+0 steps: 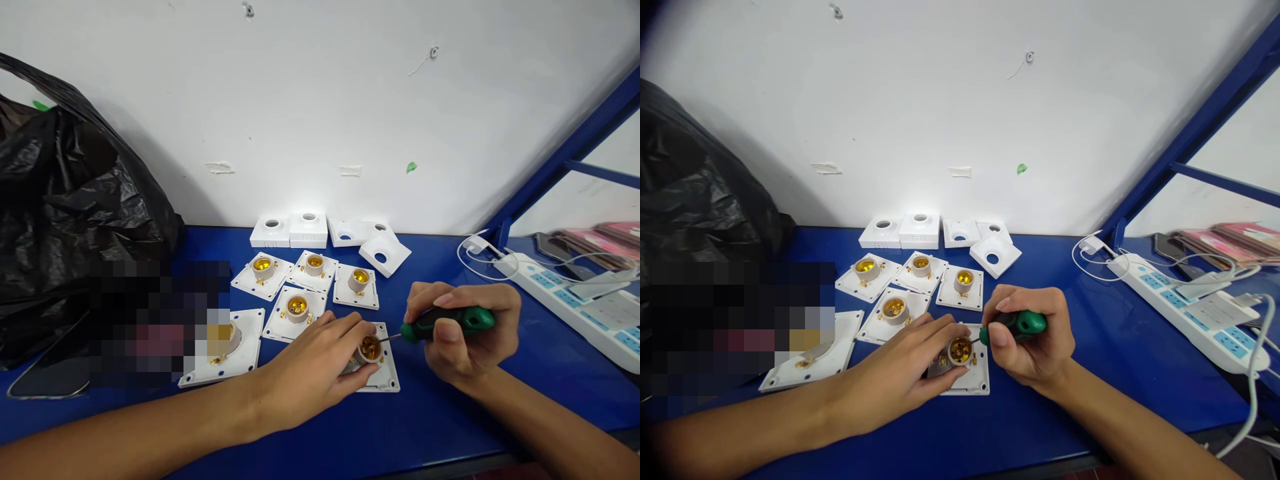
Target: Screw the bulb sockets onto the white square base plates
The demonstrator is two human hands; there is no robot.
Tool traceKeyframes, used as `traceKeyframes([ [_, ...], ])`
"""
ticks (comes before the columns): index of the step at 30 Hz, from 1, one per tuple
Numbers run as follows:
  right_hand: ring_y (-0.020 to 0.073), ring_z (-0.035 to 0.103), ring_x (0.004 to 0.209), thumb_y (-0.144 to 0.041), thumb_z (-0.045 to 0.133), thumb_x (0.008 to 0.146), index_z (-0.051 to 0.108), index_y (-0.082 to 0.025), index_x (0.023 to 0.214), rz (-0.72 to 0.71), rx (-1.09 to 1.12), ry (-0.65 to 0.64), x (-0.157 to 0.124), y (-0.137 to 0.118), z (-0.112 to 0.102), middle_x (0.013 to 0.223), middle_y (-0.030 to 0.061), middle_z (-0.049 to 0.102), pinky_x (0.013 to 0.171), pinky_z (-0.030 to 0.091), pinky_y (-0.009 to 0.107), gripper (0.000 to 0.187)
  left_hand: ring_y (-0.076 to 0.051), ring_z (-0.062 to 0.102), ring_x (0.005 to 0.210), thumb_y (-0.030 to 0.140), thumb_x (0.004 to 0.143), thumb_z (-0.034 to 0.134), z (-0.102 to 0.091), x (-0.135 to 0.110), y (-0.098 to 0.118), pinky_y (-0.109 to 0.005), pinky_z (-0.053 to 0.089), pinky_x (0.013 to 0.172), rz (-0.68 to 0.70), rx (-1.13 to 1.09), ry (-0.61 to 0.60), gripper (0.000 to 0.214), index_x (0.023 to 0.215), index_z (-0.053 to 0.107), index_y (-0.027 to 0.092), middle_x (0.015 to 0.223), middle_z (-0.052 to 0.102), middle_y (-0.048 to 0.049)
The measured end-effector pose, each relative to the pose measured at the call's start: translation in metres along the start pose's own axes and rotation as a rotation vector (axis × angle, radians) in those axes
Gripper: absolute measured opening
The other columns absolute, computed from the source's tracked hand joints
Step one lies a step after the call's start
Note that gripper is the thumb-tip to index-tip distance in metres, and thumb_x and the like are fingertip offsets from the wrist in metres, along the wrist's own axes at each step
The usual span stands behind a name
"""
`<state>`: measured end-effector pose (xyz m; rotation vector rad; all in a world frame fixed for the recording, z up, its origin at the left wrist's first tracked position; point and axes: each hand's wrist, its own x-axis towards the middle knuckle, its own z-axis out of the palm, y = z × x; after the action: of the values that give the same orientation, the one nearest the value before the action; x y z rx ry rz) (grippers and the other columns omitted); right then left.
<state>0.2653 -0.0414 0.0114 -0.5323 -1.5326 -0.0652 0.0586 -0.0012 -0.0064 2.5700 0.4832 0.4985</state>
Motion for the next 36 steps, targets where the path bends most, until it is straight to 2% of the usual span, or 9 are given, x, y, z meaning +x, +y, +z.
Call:
traceKeyframes([
  [12, 0.0155, 0.058, 0.044, -0.025, 0.071, 0.094, 0.064, -0.019, 0.112, -0.044, -0.066, -0.004, 0.001, 0.002, 0.001, 0.067, -0.0036, 0.057, 0.036, 0.039, 0.031, 0.02, -0.029, 0.067, 0.105, 0.036, 0.103, 0.065, 0.001, -0.001, -0.001, -0.044, 0.055, 0.095, -0.006, -0.01, 0.001, 0.032, 0.13, 0.056, 0.023, 0.114, 0.069, -0.0058],
  [18, 0.0155, 0.063, 0.047, -0.028, 0.067, 0.098, 0.062, -0.02, 0.108, -0.009, -0.078, 0.074, 0.006, 0.0, 0.004, 0.068, -0.0049, 0.057, 0.037, 0.044, 0.03, 0.014, -0.028, 0.067, 0.105, 0.038, 0.108, 0.056, -0.003, 0.0, 0.002, -0.045, 0.053, 0.096, -0.004, -0.031, 0.001, 0.026, 0.128, 0.055, 0.022, 0.114, 0.068, -0.0051],
  [25, 0.0147, 0.061, 0.044, -0.03, 0.067, 0.098, 0.062, -0.021, 0.108, -0.005, -0.042, 0.114, 0.011, -0.001, 0.005, 0.065, -0.0053, 0.059, 0.034, 0.039, 0.028, 0.015, -0.026, 0.066, 0.103, 0.033, 0.109, 0.052, -0.007, 0.0, 0.005, -0.044, 0.051, 0.097, -0.012, -0.044, -0.03, 0.02, 0.126, 0.055, 0.022, 0.113, 0.067, -0.0045],
  [31, 0.0152, 0.062, 0.047, -0.021, 0.063, 0.098, 0.064, -0.019, 0.107, 0.077, 0.062, 0.157, 0.011, -0.008, 0.007, 0.068, -0.0034, 0.058, 0.038, 0.044, 0.03, 0.01, -0.024, 0.065, 0.101, 0.031, 0.111, 0.049, -0.007, 0.001, 0.004, -0.043, 0.05, 0.096, -0.006, -0.061, -0.041, 0.018, 0.125, 0.056, 0.022, 0.11, 0.066, -0.0031],
  [36, 0.0144, 0.059, 0.041, -0.03, 0.068, 0.095, 0.064, -0.022, 0.103, 0.059, 0.027, 0.199, 0.011, -0.002, 0.007, 0.066, -0.0074, 0.055, 0.034, 0.042, 0.03, 0.012, -0.022, 0.065, 0.094, 0.028, 0.112, 0.044, -0.008, 0.003, 0.005, -0.041, 0.05, 0.092, 0.01, -0.05, -0.026, 0.017, 0.121, 0.057, 0.021, 0.106, 0.065, -0.0022],
])
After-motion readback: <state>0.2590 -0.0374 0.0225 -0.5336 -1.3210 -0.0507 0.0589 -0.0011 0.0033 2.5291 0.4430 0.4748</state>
